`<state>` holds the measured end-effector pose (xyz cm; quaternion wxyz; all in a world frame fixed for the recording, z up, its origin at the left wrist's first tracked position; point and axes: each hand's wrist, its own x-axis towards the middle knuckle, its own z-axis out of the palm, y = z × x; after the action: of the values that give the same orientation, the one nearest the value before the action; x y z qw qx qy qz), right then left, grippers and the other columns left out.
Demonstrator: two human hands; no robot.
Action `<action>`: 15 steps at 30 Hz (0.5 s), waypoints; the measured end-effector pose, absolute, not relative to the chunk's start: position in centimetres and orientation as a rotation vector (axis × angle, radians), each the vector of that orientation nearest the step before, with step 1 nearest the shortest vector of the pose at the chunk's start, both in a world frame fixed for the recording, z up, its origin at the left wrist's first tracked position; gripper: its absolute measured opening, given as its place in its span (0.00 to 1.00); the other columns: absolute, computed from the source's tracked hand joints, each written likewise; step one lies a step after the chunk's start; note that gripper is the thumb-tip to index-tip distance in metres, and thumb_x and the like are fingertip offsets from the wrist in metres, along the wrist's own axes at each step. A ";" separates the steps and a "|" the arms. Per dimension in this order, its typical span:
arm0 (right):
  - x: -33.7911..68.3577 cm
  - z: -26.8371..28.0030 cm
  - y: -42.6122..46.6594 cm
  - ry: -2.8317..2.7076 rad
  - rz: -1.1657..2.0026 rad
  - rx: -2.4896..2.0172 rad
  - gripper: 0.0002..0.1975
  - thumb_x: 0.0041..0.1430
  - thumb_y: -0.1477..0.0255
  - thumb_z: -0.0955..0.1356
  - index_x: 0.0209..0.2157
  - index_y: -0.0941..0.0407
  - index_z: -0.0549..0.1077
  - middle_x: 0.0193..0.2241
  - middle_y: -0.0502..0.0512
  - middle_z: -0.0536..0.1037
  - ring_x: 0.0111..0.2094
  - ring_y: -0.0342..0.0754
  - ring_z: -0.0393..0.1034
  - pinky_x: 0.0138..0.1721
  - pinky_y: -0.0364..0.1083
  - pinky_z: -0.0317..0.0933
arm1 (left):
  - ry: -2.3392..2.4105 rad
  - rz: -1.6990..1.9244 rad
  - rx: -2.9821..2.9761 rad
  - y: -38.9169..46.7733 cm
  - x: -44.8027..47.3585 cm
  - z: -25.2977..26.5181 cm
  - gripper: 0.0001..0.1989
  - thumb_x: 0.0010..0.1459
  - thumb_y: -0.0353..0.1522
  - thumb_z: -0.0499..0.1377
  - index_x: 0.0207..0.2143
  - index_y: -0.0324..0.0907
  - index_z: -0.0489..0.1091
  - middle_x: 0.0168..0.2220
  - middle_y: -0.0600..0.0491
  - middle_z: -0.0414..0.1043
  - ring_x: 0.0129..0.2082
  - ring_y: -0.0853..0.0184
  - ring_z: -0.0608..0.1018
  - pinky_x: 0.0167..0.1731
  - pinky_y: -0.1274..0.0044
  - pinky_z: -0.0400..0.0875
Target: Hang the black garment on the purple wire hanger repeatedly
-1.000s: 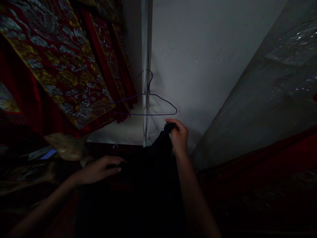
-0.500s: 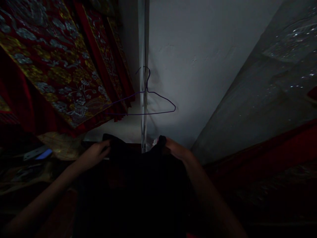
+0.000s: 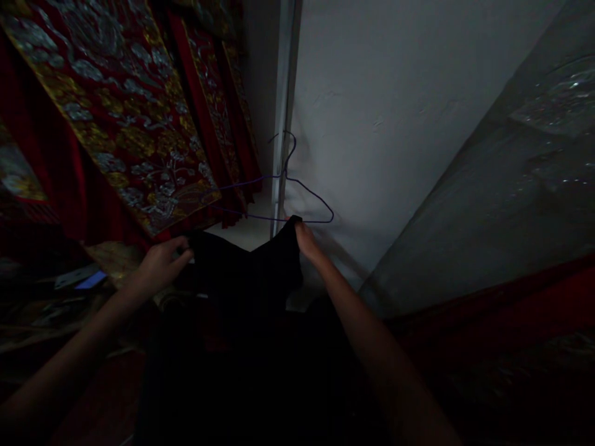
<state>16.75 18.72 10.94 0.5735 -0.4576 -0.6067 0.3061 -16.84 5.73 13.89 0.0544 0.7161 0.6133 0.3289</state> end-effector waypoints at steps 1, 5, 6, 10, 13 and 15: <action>17.3 10.4 18.4 -1.409 0.662 -1.082 0.18 0.59 0.56 0.64 0.27 0.55 0.72 0.22 0.50 0.71 0.32 0.48 0.65 0.36 0.45 0.59 | 1.841 0.976 2.166 5.9 -17.0 13.6 0.10 0.57 0.40 0.53 0.28 0.43 0.64 0.24 0.56 0.67 0.26 0.66 0.69 0.30 0.75 0.59; 20.9 10.0 16.4 -1.371 0.465 -1.109 0.14 0.59 0.60 0.65 0.25 0.55 0.69 0.21 0.48 0.67 0.28 0.46 0.60 0.33 0.45 0.55 | 1.754 1.116 2.018 6.7 -16.5 13.4 0.12 0.58 0.40 0.52 0.26 0.43 0.62 0.24 0.58 0.63 0.27 0.67 0.68 0.29 0.76 0.60; 21.8 10.3 15.8 -1.375 0.423 -1.112 0.14 0.59 0.60 0.64 0.25 0.54 0.69 0.21 0.47 0.66 0.27 0.46 0.59 0.32 0.45 0.53 | 1.739 1.208 1.975 7.0 -16.0 13.8 0.12 0.59 0.40 0.52 0.26 0.43 0.62 0.24 0.58 0.62 0.27 0.68 0.67 0.29 0.76 0.60; 23.9 11.9 14.3 -1.406 0.257 -1.114 0.18 0.61 0.60 0.64 0.20 0.53 0.63 0.18 0.46 0.58 0.23 0.44 0.52 0.27 0.45 0.47 | 1.633 1.468 1.904 9.1 -13.7 16.6 0.09 0.57 0.36 0.53 0.26 0.43 0.61 0.24 0.58 0.60 0.27 0.68 0.65 0.29 0.76 0.59; 23.7 12.6 13.6 -1.423 0.275 -1.107 0.20 0.60 0.59 0.64 0.18 0.53 0.59 0.18 0.46 0.55 0.22 0.43 0.50 0.26 0.45 0.46 | 1.512 1.520 1.911 11.7 -11.6 18.8 0.08 0.58 0.36 0.54 0.28 0.43 0.62 0.25 0.58 0.60 0.27 0.68 0.66 0.29 0.77 0.61; 23.1 12.6 13.0 -1.457 0.333 -1.089 0.19 0.60 0.60 0.63 0.19 0.53 0.62 0.18 0.47 0.59 0.23 0.44 0.54 0.27 0.45 0.49 | 1.388 1.530 1.960 13.3 -10.1 19.8 0.07 0.60 0.36 0.54 0.31 0.42 0.63 0.28 0.56 0.66 0.31 0.67 0.70 0.34 0.77 0.65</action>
<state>23.12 13.03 12.60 0.6023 -0.4701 -0.6289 0.1440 -10.09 13.35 19.84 0.1465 0.6810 0.4821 0.5314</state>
